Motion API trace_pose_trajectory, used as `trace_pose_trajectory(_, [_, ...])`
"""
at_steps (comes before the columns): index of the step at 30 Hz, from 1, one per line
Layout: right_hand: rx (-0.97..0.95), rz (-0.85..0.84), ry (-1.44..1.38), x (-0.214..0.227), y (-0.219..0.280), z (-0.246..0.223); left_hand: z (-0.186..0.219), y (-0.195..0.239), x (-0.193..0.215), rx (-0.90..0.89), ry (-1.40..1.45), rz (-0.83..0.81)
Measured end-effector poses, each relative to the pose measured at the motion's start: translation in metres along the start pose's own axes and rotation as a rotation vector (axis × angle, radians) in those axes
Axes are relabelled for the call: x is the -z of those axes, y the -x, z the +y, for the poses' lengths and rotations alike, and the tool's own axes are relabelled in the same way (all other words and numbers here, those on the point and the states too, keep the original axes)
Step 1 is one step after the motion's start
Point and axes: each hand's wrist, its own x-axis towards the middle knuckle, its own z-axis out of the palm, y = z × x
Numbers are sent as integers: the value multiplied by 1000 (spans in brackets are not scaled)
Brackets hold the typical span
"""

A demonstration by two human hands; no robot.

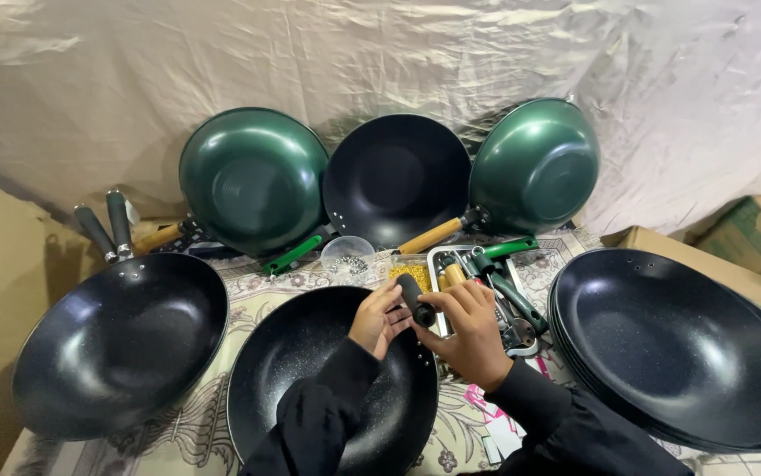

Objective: Assembling a handle onto a wok using a screwdriver and screws

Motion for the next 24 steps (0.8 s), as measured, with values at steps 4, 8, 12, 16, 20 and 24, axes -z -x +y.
trace_pose_trajectory(4, [-13,-5,53,-1,2,6,27,40,-31,-119,10,34])
trace_pose_trajectory(8, [-113,-47,98,-9,10,21,35,58,-45,-424,-54,129])
trace_pose_trajectory(12, [-221,-151,89,-20,25,44,25,63,-49,-743,-261,56])
trace_pose_trajectory(16, [-258,-189,69,-25,31,52,18,70,-57,-939,-487,15])
trace_pose_trajectory(20, [-252,-255,19,-24,35,55,22,86,-69,-1244,-688,-65])
trace_pose_trajectory(24, [-234,-265,39,-26,37,60,26,97,-78,-1384,-711,-95])
